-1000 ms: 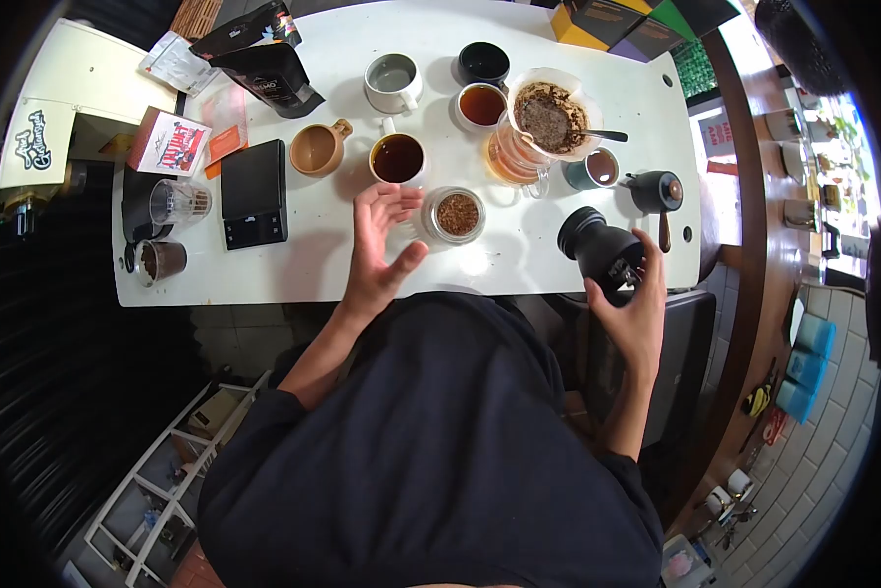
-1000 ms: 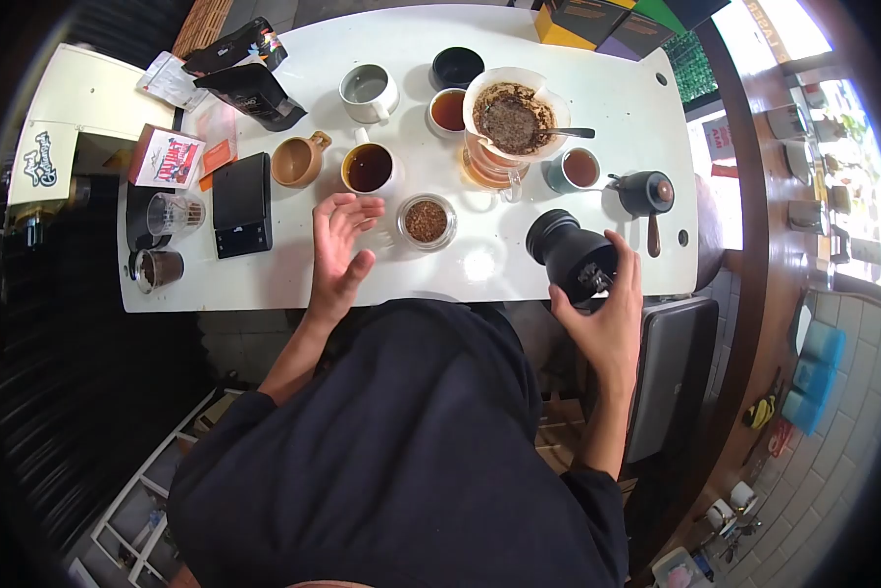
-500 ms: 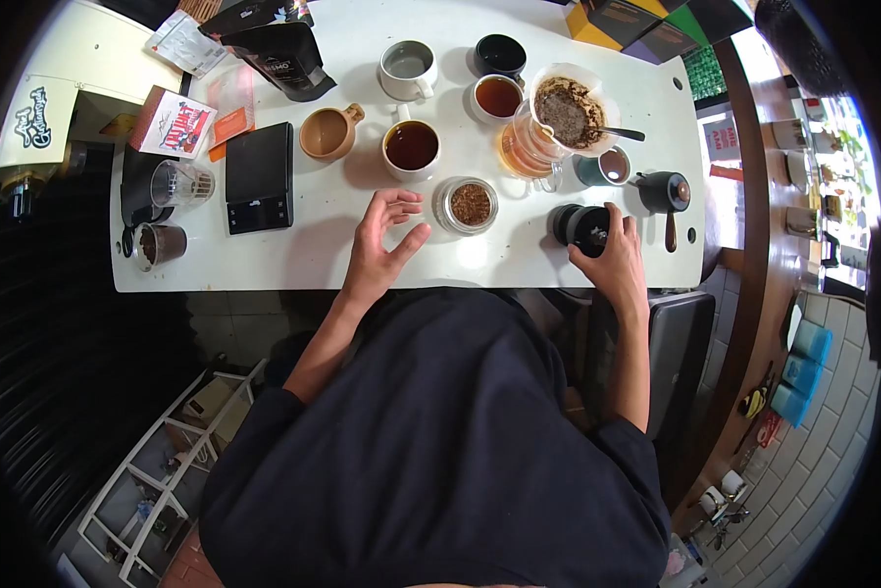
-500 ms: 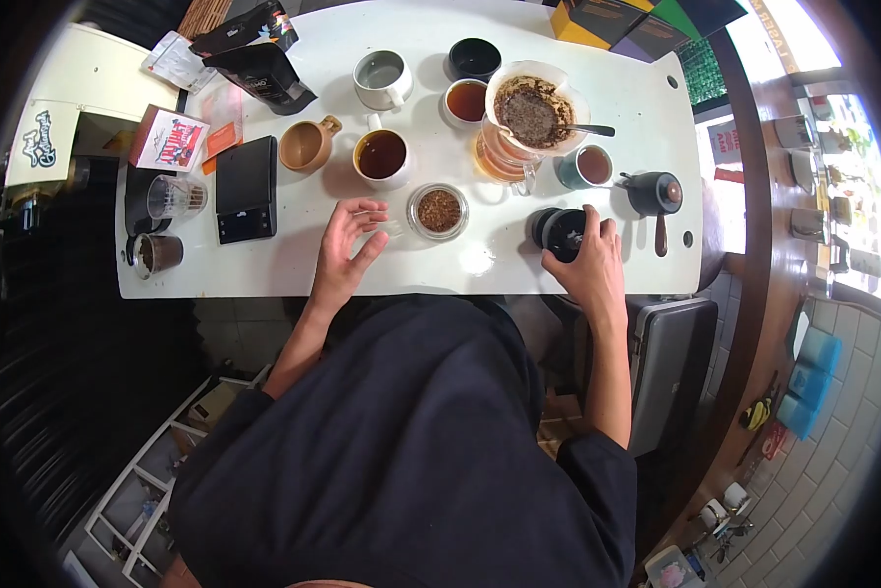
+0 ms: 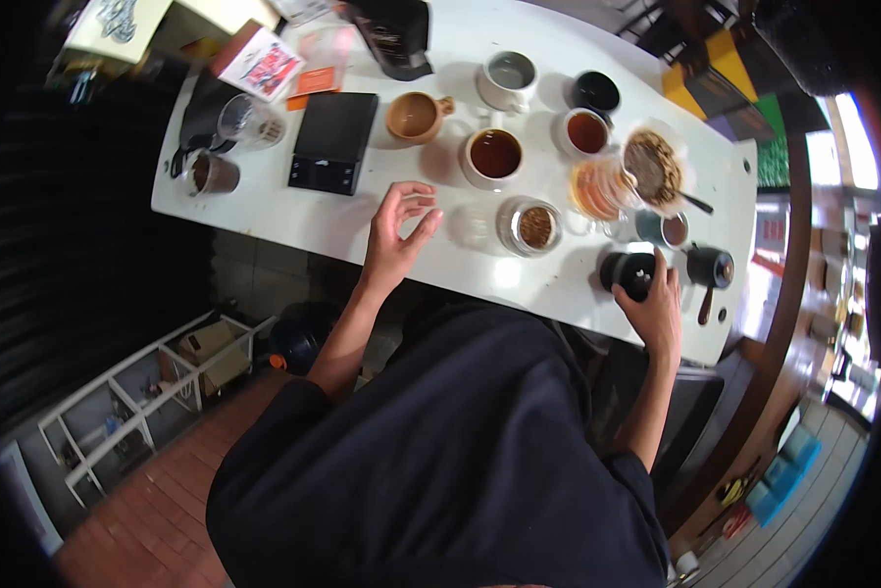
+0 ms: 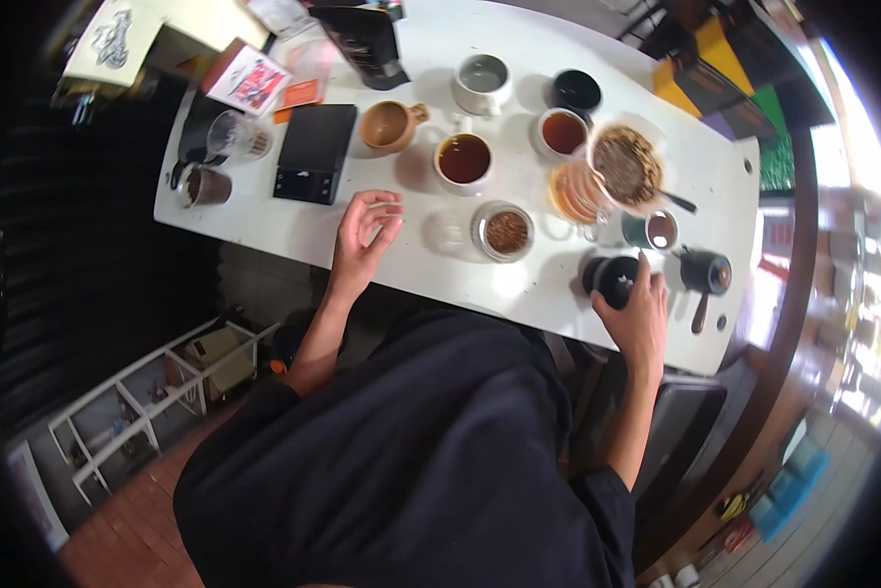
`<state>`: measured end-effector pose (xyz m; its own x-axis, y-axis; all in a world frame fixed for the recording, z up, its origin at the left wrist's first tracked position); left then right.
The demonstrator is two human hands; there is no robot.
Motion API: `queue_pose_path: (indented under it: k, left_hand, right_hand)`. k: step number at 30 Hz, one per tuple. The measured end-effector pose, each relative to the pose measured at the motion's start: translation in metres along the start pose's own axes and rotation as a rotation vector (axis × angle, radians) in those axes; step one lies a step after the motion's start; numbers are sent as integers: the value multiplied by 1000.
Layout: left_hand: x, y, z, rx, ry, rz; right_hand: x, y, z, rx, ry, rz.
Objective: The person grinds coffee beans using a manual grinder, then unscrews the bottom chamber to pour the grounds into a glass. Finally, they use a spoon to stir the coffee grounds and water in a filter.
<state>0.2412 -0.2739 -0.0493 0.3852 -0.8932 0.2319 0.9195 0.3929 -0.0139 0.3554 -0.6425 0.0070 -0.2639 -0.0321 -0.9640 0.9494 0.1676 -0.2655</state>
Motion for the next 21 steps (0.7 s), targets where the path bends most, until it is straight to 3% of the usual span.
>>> queue_pose_path:
  k: [7, 9, 11, 15, 16, 21]
  left_hand:
    - [-98, 38, 21, 318, 376, 536]
    - [-128, 51, 25, 331, 460, 696]
    - [-151, 61, 27, 319, 498, 737]
    - [-195, 85, 15, 353, 607, 782]
    - [-203, 91, 12, 350, 639, 810]
    - [-237, 117, 0, 303, 564, 793]
  right_hand:
    - [-3, -2, 2, -9, 71, -41]
    - [-11, -12, -2, -11, -106, 141]
    - [-32, -28, -15, 34, -179, 209]
    - [-56, -49, -64, -97, 231, 128]
    - [-48, -48, -74, -216, 226, 177]
    - [14, -28, -121, -188, 420, 27]
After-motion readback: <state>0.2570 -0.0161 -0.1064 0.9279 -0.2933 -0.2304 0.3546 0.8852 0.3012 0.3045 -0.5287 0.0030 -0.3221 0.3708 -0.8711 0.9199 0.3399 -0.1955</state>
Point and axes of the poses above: each hand's wrist, its own y-axis towards the middle knuckle, its own x-axis out of the palm, z = x × y, the point moved 1 cm from there along y, towards the middle knuckle, and after that the axes turned 15 degrees about -y, right-handed, at the moved point
